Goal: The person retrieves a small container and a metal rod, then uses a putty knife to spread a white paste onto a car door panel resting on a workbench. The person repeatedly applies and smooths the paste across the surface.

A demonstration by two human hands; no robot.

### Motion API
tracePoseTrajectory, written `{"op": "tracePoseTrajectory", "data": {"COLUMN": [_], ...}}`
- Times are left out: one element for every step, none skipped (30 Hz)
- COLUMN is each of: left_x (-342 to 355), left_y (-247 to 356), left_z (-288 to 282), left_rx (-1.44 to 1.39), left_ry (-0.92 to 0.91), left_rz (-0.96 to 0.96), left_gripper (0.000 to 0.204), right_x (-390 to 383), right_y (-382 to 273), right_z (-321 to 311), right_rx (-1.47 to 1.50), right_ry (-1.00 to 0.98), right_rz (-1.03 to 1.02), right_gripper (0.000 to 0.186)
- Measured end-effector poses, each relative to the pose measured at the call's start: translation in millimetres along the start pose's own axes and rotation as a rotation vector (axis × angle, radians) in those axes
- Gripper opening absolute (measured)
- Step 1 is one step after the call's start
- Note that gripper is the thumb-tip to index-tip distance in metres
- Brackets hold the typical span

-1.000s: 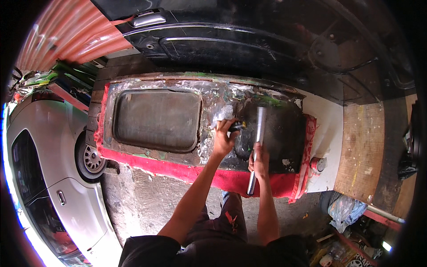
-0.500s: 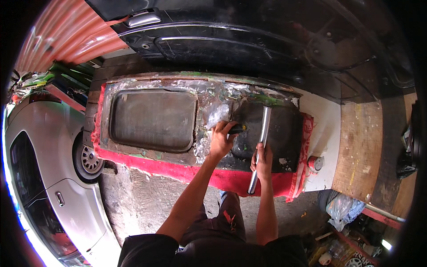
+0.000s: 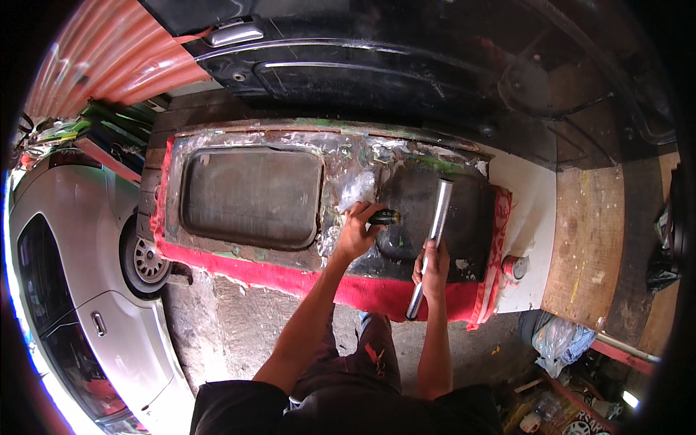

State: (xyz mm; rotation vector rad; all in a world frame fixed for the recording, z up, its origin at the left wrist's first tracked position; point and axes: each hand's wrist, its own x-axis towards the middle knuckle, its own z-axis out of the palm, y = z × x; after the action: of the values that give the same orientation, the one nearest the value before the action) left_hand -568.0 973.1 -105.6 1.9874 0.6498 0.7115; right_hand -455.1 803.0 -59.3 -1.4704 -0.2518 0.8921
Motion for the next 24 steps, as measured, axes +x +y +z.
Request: {"op": "tracePoseTrajectory", "data": {"left_x": [0.0, 0.9, 3.3, 4.9, 4.9, 4.9, 5.0, 4.4, 3.7, 2.8, 2.7, 1.9, 2.1, 2.0, 2.2, 2.1, 2.4, 2.5, 2.2, 1.6, 0.0, -0.5, 3.7, 2.5], "left_y": [0.0, -0.7, -1.1, -1.0, -1.5, -2.1, -2.4, -2.3, -2.0, -1.6, 0.1, 2.3, 3.8, 3.0, 2.0, 0.8, -1.1, -3.2, -5.2, -5.4, -5.3, -4.9, -3.2, -1.8], "left_z": [0.1, -0.9, -0.3, 0.3, 0.7, 1.0, 2.1, 0.5, -0.4, -1.1, -1.7, -2.2, -3.0, -2.4, -2.0, -2.3, -1.2, -0.6, -0.2, -3.3, -6.7, -8.6, -11.8, -13.7], "left_rx": [0.020, 0.008, -0.008, -0.025, -0.033, -0.042, -0.051, -0.041, -0.031, -0.021, -0.006, 0.010, 0.026, 0.017, 0.009, 0.002, 0.037, 0.073, 0.108, 0.105, 0.102, 0.098, 0.091, 0.086], "left_ry": [0.015, 0.013, 0.007, 0.000, 0.001, 0.000, -0.001, -0.001, -0.001, -0.001, 0.001, 0.002, 0.004, 0.001, -0.002, -0.005, 0.008, 0.021, 0.033, 0.020, 0.007, -0.007, -0.022, -0.027], "left_rz": [-0.010, -0.013, -0.013, -0.013, -0.027, -0.040, -0.053, -0.048, -0.043, -0.038, -0.043, -0.048, -0.053, -0.055, -0.058, -0.060, -0.041, -0.021, -0.001, 0.002, 0.004, 0.008, -0.009, -0.018], "left_gripper": [0.044, 0.045, 0.045, 0.046, 0.046, 0.046, 0.046, 0.046, 0.046, 0.046, 0.046, 0.046, 0.047, 0.047, 0.047, 0.047, 0.047, 0.047, 0.047, 0.047, 0.047, 0.047, 0.047, 0.047], "right_x": [0.3, -0.6, -2.1, -1.0, -2.1, -2.4, 0.0, -0.6, -2.1, -2.6, -1.5, -1.6, -0.7, -1.6, -4.1, -4.8, -5.0, -5.4, -9.0, -9.0, -12.6, -14.8, -13.5, -10.8], "right_y": [-0.5, 0.0, 6.4, 22.4, 22.3, 21.3, 30.3, 27.3, 21.4, 18.4, 16.2, 13.8, 10.2, 2.2, 2.6, 18.1, 25.2, 29.7, 27.6, 31.7, 33.0, 33.2, 31.1, 27.6], "right_z": [2.0, 4.7, 10.0, 13.3, 23.7, 30.2, 26.2, 27.2, 28.3, 28.2, 25.1, 23.4, 22.0, 23.4, 25.4, 25.9, 35.2, 41.4, 36.0, 36.9, 33.5, 30.1, 27.2, 23.7], "right_rx": [0.030, 0.059, 0.133, 0.163, 0.014, -0.135, -0.091, -0.047, -0.003, 0.041, 0.003, 0.052, 0.114, 0.173, 0.220, 0.156, 0.090, 0.025, -0.111, -0.180, -0.156, -0.130, -0.042, 0.046], "right_ry": [0.027, 0.053, 0.100, 0.099, -0.003, -0.104, -0.109, -0.086, -0.061, -0.036, 0.012, 0.071, 0.111, 0.152, 0.168, 0.115, 0.066, 0.016, -0.110, -0.107, -0.069, -0.030, 0.029, 0.090], "right_rz": [-0.020, -0.037, -0.026, 0.005, 0.112, 0.219, 0.195, 0.195, 0.195, 0.195, 0.165, 0.096, 0.037, -0.020, -0.037, 0.070, 0.173, 0.277, 0.248, 0.208, 0.196, 0.184, 0.166, 0.148], "right_gripper": [0.034, 0.034, 0.034, 0.033, 0.034, 0.034, 0.035, 0.036, 0.036, 0.037, 0.041, 0.044, 0.044, 0.044, 0.043, 0.041, 0.038, 0.036, 0.038, 0.042, 0.043, 0.043, 0.043, 0.043]}}
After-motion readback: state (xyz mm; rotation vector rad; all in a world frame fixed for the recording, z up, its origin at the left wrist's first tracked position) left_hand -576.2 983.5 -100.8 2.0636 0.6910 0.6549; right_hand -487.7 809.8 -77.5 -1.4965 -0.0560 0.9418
